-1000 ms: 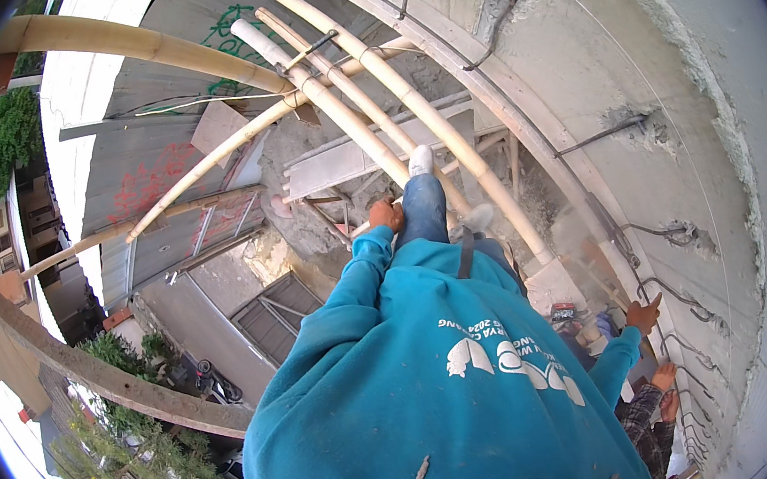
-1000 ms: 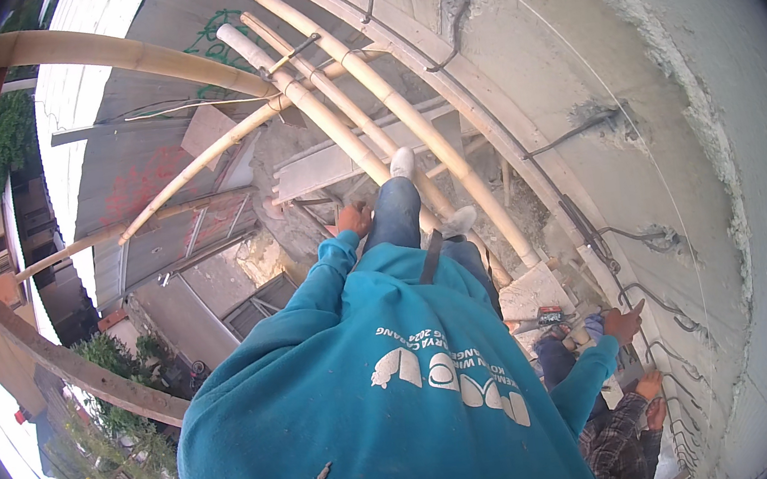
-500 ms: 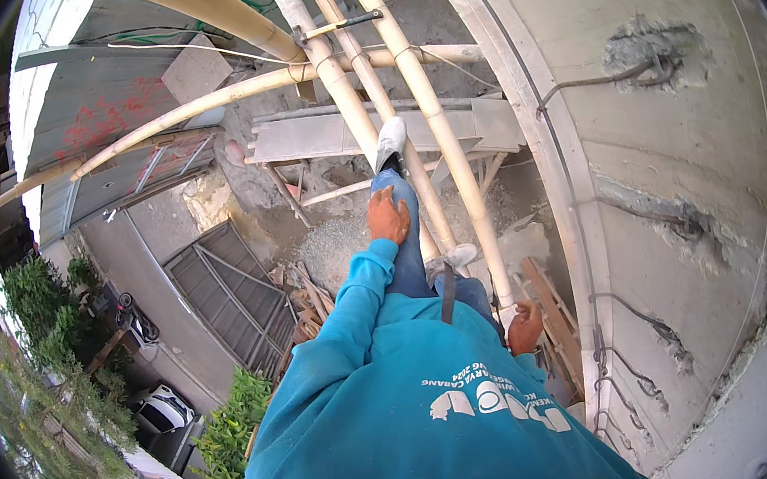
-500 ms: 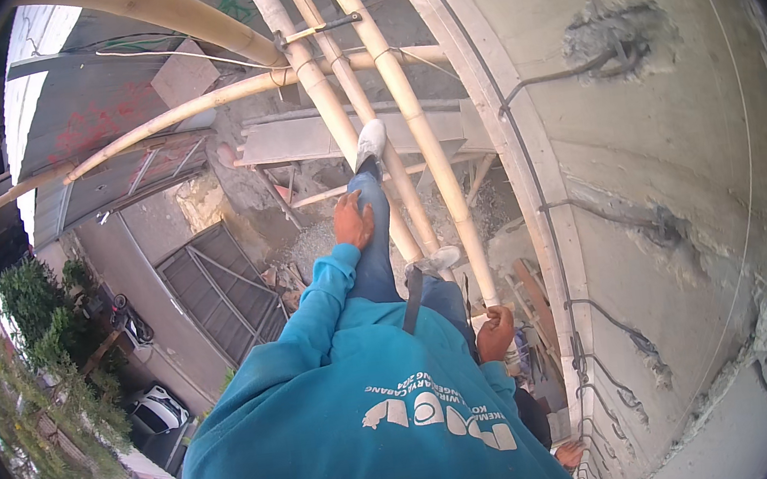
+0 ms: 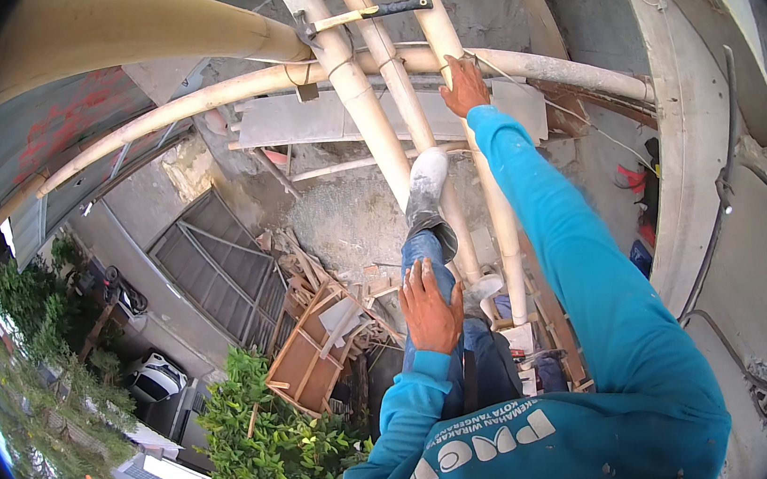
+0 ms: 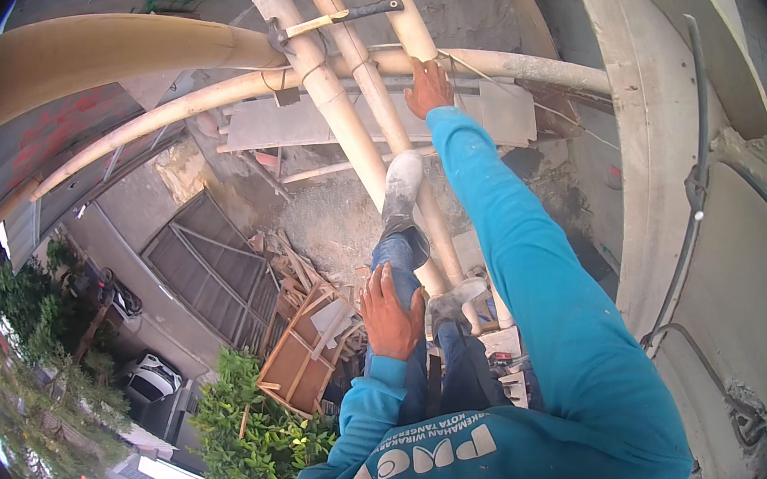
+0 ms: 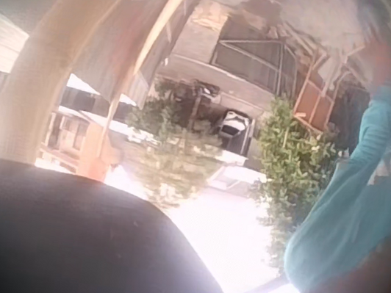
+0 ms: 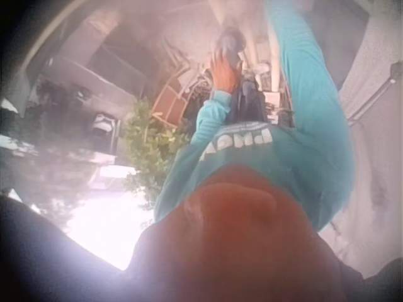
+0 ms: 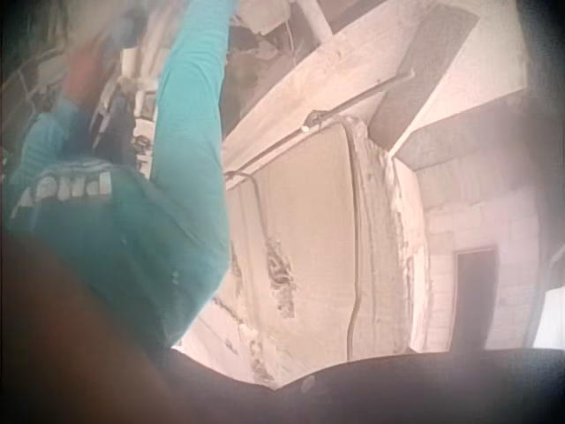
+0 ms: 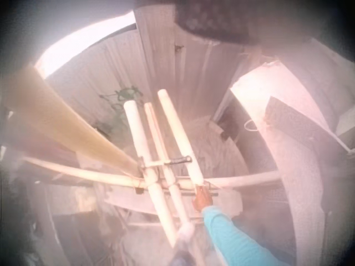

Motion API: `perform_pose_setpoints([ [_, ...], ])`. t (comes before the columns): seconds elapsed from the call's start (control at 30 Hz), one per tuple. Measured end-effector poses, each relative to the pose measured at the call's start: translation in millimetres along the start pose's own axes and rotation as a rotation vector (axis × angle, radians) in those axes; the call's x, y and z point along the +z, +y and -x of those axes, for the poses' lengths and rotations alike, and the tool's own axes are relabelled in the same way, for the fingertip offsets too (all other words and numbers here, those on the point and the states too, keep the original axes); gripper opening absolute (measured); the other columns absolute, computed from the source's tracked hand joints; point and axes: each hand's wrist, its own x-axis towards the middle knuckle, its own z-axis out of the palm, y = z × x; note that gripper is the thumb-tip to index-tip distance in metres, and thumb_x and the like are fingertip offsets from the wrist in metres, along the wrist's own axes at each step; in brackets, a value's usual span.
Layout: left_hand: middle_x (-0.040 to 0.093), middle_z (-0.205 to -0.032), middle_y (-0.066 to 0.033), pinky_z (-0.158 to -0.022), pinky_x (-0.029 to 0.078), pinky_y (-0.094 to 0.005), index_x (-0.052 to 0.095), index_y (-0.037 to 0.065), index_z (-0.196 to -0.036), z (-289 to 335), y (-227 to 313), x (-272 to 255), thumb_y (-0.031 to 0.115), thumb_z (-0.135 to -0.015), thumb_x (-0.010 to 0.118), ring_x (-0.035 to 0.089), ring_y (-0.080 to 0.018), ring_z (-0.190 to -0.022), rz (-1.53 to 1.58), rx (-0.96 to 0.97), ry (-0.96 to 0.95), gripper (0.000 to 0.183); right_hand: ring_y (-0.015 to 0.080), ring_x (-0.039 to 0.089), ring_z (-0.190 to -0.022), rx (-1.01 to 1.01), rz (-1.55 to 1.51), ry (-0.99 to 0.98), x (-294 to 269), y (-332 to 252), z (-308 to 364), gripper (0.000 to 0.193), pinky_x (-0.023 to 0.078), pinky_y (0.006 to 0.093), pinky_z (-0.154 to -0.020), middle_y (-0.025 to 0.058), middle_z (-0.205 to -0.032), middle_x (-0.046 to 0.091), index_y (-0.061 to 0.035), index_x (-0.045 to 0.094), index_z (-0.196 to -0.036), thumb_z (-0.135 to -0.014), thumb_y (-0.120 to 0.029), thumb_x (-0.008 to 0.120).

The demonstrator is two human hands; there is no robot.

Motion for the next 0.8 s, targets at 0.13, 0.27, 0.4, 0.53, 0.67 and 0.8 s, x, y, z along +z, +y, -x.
perform_pose_setpoints([
  [0.13,0.048,-0.135,-0.0169,-0.108,0.032,-0.0464,0.044,0.005,-0.135,-11,5,-9,0.025,-0.079,0.072,0.042,-0.0350,-0.128,0.029,-0.072,-0.033,0.066,0.0310,0.041,-0.126,-0.053,0.166,-0.052,36,-26,-93,0.062,0.039,0.0503,-0.099,0.0135,-0.133,0.043,-0.0154,0.041,-0.138,-0.082,-0.019,0.066],
  [0.27,0.050,-0.135,-0.0141,-0.108,0.033,-0.0464,0.046,0.006,-0.134,-18,12,-12,0.026,-0.079,0.073,0.043,-0.0335,-0.128,0.029,-0.109,-0.063,0.065,0.0315,0.037,-0.131,-0.080,0.286,-0.057,71,-32,-160,0.063,0.035,0.0539,-0.103,0.0137,-0.141,0.038,-0.0171,0.038,-0.141,-0.084,-0.016,0.064],
  [0.4,0.051,-0.134,-0.0135,-0.107,0.033,-0.0484,0.047,0.006,-0.133,-22,20,-16,0.029,-0.079,0.073,0.045,-0.0332,-0.127,0.012,-0.118,-0.128,0.064,0.0308,0.037,-0.132,-0.209,0.414,0.285,108,-21,-217,0.056,0.033,0.0571,-0.102,0.0147,-0.141,0.038,-0.0201,0.038,-0.142,-0.089,-0.011,0.056],
  [0.53,0.051,-0.133,-0.0132,-0.107,0.033,-0.0477,0.048,0.006,-0.131,-28,20,-18,0.029,-0.080,0.072,0.046,-0.0329,-0.127,0.037,-0.148,-0.130,0.061,0.0297,0.048,-0.122,-0.278,0.584,0.326,133,-26,-231,0.035,0.034,0.0555,-0.102,0.0142,-0.128,0.053,-0.0159,0.050,-0.129,-0.095,-0.013,0.041],
  [0.67,0.053,-0.131,-0.0128,-0.106,0.034,-0.0475,0.052,0.008,-0.128,-31,18,-19,0.029,-0.079,0.072,0.047,-0.0329,-0.125,0.019,-0.104,-0.102,0.056,0.0294,0.058,-0.098,-0.268,0.369,0.070,115,-29,-196,0.022,0.045,0.0485,-0.083,0.0110,-0.097,0.062,-0.0090,0.054,-0.103,-0.082,-0.011,0.058],
  [0.8,0.056,-0.127,-0.0132,-0.101,0.037,-0.0471,0.057,0.006,-0.121,-24,19,-12,0.028,-0.079,0.072,0.050,-0.0332,-0.121,-0.023,-0.028,-0.012,0.049,0.0337,0.061,-0.087,-0.192,0.095,0.008,83,-42,-103,0.026,0.049,0.0467,-0.076,0.0148,-0.088,0.062,-0.0038,0.055,-0.090,-0.075,-0.021,0.066],
])
